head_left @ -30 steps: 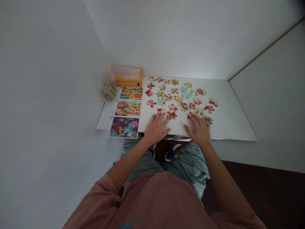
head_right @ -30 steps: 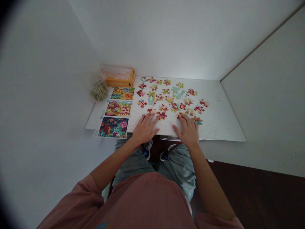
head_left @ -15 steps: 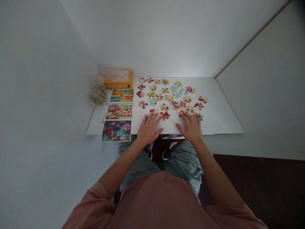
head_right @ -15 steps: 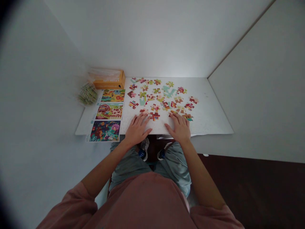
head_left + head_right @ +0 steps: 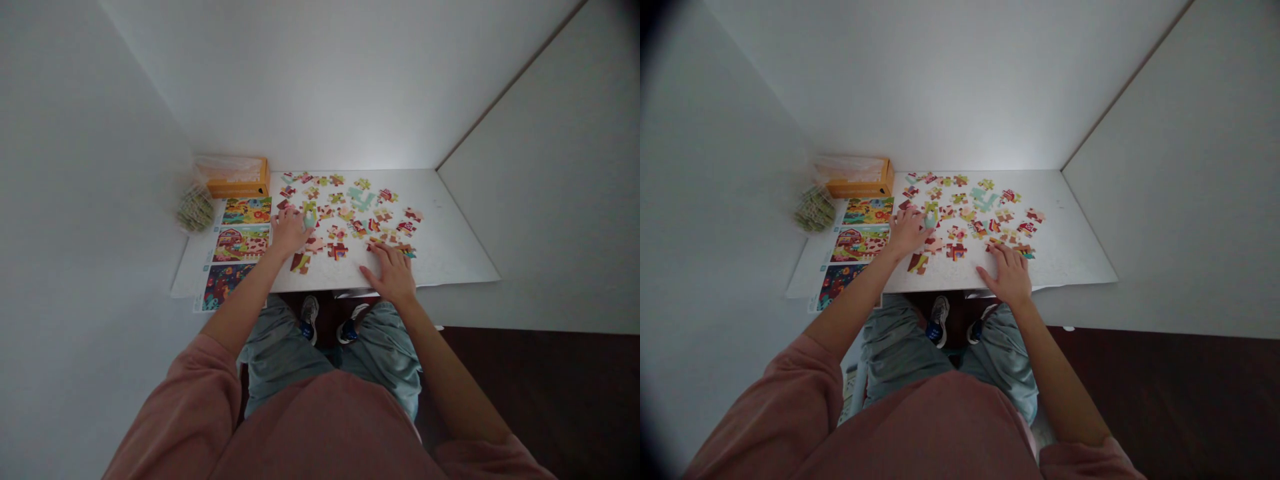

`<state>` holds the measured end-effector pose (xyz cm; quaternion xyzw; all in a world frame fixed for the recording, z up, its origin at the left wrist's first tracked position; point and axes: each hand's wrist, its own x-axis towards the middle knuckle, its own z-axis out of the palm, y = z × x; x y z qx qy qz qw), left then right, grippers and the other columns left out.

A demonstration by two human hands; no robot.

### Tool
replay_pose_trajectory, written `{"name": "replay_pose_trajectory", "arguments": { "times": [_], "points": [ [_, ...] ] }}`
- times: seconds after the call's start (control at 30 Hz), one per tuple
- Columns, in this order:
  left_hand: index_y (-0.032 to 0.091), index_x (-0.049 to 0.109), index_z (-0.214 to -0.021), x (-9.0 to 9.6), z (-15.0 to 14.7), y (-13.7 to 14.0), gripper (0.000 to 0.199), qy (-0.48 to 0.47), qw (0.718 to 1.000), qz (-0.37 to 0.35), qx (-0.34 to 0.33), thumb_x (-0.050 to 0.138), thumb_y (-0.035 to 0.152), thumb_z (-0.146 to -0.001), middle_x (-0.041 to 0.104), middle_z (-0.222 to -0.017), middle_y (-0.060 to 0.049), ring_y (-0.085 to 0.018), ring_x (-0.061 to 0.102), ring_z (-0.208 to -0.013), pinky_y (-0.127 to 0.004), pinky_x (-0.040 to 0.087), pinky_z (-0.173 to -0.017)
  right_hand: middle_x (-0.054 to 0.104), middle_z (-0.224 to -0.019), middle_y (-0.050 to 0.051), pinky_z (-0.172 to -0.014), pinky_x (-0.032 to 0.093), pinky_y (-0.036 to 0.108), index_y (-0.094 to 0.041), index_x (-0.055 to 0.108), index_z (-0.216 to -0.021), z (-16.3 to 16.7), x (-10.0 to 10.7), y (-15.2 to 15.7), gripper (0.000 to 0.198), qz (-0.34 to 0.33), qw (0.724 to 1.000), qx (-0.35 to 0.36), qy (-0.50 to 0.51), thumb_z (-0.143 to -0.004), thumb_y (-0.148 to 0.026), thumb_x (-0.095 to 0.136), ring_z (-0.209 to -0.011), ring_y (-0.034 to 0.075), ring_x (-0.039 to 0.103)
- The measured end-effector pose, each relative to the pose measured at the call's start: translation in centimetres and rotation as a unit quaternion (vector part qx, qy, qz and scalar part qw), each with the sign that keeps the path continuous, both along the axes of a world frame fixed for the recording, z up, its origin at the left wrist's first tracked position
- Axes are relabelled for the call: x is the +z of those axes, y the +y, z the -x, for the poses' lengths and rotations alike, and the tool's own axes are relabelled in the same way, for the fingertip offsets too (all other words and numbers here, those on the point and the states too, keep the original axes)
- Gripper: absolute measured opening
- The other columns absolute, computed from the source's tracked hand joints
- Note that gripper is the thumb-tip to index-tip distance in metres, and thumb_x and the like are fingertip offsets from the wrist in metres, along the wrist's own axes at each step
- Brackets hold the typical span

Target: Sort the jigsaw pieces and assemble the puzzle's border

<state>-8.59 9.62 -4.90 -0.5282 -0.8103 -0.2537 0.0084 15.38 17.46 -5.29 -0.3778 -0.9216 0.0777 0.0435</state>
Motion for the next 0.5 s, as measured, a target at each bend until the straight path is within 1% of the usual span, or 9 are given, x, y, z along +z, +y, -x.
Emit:
{"name": "replay_pose_trajectory", "arguments": {
  "times": [0.17, 0.27, 0.33, 0.43, 0.5],
  "points": [
    [0.012, 0.041, -0.092, -0.48, 1.09, 0.61, 0.048, -0.025, 1.000, -0.009, 0.003, 0.047, 0.048, -0.062, 0.034, -0.107, -0.006, -0.019, 0.018, -0.098, -0.043, 0.006, -0.082, 0.029, -0.117, -0.002, -0.086, 0.019, 0.039, -0.030, 0.026, -0.113, 0.08, 0.40, -0.03, 0.049, 0.005, 1.000, -0.005, 0.003, -0.068, -0.044, 0.037, -0.104, 0.023, 0.027],
    [0.010, 0.041, -0.086, -0.84, 1.32, 0.49, 0.049, -0.050, 0.998, -0.018, 0.014, 0.052, 0.049, -0.057, 0.038, -0.102, -0.006, -0.018, 0.020, -0.095, -0.042, 0.007, -0.082, 0.029, -0.117, -0.002, -0.086, 0.019, 0.038, -0.029, 0.025, -0.114, 0.07, 0.26, 0.00, 0.050, 0.006, 1.000, -0.006, 0.003, -0.067, -0.045, 0.037, -0.103, 0.023, 0.026],
    [0.010, 0.040, -0.086, -1.02, 1.32, 0.47, 0.050, -0.073, 0.997, -0.030, 0.021, 0.055, 0.047, -0.055, 0.041, -0.096, -0.005, -0.017, 0.024, -0.092, -0.042, 0.008, -0.081, 0.029, -0.117, -0.001, -0.085, 0.019, 0.039, -0.029, 0.026, -0.113, 0.05, 0.12, -0.02, 0.051, 0.003, 1.000, -0.005, 0.004, -0.067, -0.045, 0.038, -0.103, 0.023, 0.027],
    [0.011, 0.038, -0.088, -0.98, 1.07, 0.61, 0.047, -0.118, 0.991, -0.055, 0.029, 0.055, 0.043, -0.058, 0.045, -0.087, -0.001, -0.013, 0.031, -0.084, -0.041, 0.011, -0.081, 0.030, -0.117, 0.001, -0.085, 0.018, 0.038, -0.027, 0.028, -0.113, -0.01, -0.14, -0.06, 0.050, -0.014, 1.000, -0.008, 0.011, -0.067, -0.044, 0.038, -0.102, 0.023, 0.027],
    [0.013, 0.038, -0.088, -0.66, 0.79, 0.69, 0.038, -0.158, 0.984, -0.076, 0.029, 0.052, 0.038, -0.063, 0.047, -0.082, 0.001, -0.009, 0.036, -0.077, -0.038, 0.018, -0.080, 0.031, -0.116, 0.002, -0.085, 0.018, 0.037, -0.025, 0.028, -0.113, -0.05, -0.30, 0.01, 0.051, -0.024, 1.000, -0.007, 0.016, -0.067, -0.043, 0.039, -0.102, 0.023, 0.027]
  ]
}}
